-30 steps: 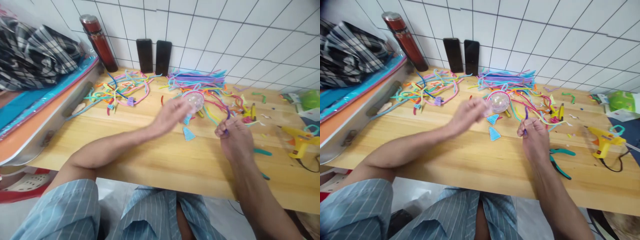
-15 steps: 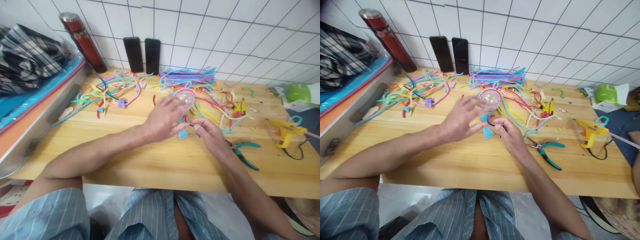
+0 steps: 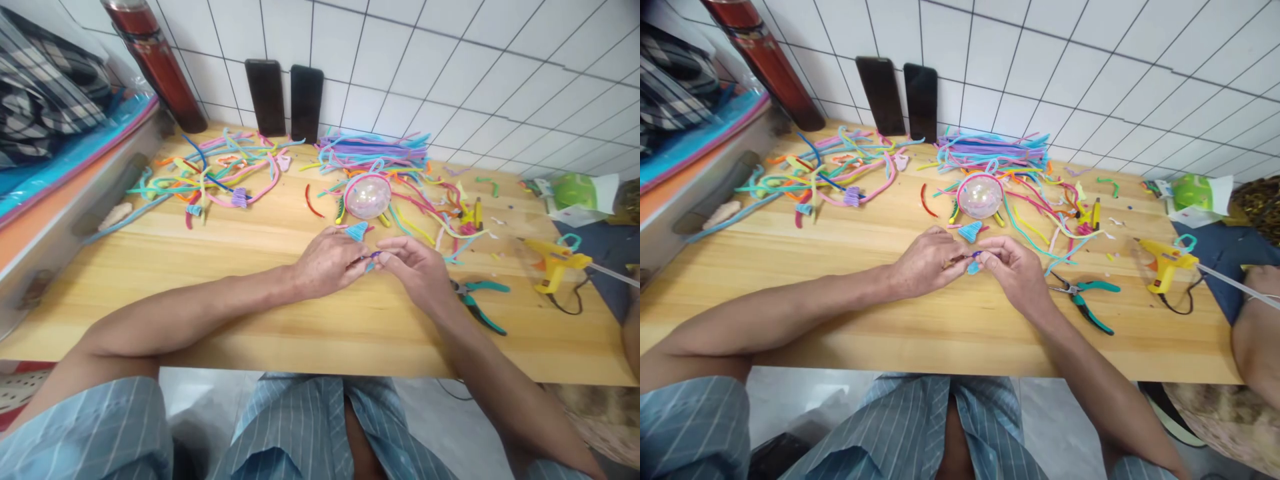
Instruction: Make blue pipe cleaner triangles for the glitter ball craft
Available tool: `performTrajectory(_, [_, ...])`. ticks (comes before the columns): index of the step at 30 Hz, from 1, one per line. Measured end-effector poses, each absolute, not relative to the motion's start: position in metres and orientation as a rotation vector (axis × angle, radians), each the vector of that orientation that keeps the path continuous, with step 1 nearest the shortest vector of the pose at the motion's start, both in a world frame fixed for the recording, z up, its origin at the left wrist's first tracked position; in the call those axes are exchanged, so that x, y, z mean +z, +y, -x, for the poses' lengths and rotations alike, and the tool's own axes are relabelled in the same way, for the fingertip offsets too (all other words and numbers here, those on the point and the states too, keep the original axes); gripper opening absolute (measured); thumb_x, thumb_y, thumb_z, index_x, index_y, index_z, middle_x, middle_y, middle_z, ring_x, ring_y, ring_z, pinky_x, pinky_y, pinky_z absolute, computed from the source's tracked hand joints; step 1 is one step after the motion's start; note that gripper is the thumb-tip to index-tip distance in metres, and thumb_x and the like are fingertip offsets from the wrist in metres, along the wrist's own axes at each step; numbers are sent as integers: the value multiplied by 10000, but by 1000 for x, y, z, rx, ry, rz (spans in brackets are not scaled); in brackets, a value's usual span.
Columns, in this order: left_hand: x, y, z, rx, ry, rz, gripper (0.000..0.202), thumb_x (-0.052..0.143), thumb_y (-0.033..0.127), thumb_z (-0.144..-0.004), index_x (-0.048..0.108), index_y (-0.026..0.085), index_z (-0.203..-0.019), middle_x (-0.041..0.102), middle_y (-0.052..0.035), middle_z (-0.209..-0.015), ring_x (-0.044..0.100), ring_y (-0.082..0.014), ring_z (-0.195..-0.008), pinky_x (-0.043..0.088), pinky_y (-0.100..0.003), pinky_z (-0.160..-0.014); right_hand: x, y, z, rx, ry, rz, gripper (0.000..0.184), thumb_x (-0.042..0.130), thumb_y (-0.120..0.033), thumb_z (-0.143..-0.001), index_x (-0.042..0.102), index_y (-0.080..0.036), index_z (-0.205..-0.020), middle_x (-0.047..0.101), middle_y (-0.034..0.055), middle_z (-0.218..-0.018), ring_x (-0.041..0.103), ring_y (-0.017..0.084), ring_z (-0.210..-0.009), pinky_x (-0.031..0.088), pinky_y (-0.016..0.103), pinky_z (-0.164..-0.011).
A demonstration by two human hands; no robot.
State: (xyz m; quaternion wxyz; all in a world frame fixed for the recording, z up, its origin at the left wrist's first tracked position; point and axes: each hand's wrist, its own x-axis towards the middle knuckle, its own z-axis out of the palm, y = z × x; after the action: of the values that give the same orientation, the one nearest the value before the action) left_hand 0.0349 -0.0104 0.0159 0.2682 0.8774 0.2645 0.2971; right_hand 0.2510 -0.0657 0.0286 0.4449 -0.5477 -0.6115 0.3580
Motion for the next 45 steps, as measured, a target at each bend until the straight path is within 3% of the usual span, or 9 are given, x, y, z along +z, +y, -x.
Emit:
performTrajectory(6, [10,-15,-39,772,763,-1893,267,586,315,-983,569,211,-737,561,22,-664,498,-135,-636,332,-271,-647,25,-63,-248,331,-1908,1367,101,741,-336,-966,793,-303,-886,818,49,-870,749,258,-858,572,416,-829])
performTrajectory(14, [1,-17,-42,742,686,-1841,266,534,299,-998,605,189,-767,581,22,-674,499,-119,-635,346,-250,-636,25,-57,-258,714,-1427,1490,197,691,-398,-971,747,-257,-845,790,20,-845,707,200,-764,574,359,-770])
performTrajectory(18, [-6,-14,-41,811,753,-1946,259,548,282,-1024,682,171,-832,642,13,-721,536,-120,-664,384,-247,-660,24,-59,-262,857,-1494,1483,275,688,-489,-960,764,-240,-869,744,17,-791,681,197,-756,553,343,-739])
performTrajectory(27, [-13,-11,-40,1080,668,-1936,229,645,309,-1080,778,171,-954,755,-45,-916,677,-167,-892,525,-295,-856,13,-63,-257,975,-1473,1422,192,754,-397,-911,744,-238,-802,641,-34,-664,557,141,-625,449,289,-621])
performTrajectory(32, [-16,-9,-40,1395,786,-1988,209,762,295,-1015,770,200,-1201,694,-36,-985,626,-174,-923,513,-312,-865,12,-69,-253,493,-1610,1314,94,769,-275,-954,766,-260,-862,739,-16,-783,659,156,-697,529,311,-680])
performTrajectory(35, [-5,-17,-39,1348,781,-1850,161,750,331,-1023,705,176,-1025,640,-4,-897,572,-147,-828,479,-296,-807,13,-74,-249,133,-1775,1212,111,755,-193,-986,766,-277,-916,758,-10,-807,693,167,-715,557,322,-696])
performTrajectory(38, [5,-27,-40,1086,685,-1620,358,650,480,-1086,637,181,-890,600,12,-803,529,-138,-760,449,-286,-738,12,-80,-244,-40,-1884,1163,133,754,-163,-1000,770,-294,-997,778,-7,-828,716,176,-709,574,333,-690])
performTrajectory(42, [7,-28,-42,903,634,-1437,519,679,664,-1024,610,186,-834,519,34,-729,450,-124,-691,393,-278,-671,14,-86,-245,-32,-1965,1108,190,769,-151,-993,773,-309,-1097,793,-14,-853,737,178,-718,583,331,-677])
performTrajectory(45, [4,-22,-42,799,595,-1375,567,662,722,-1001,572,195,-812,482,41,-704,414,-115,-650,346,-277,-623,23,-85,-255,-28,-1954,1067,242,766,-190,-1010,765,-321,-1214,809,17,-955,770,210,-851,616,372,-792])
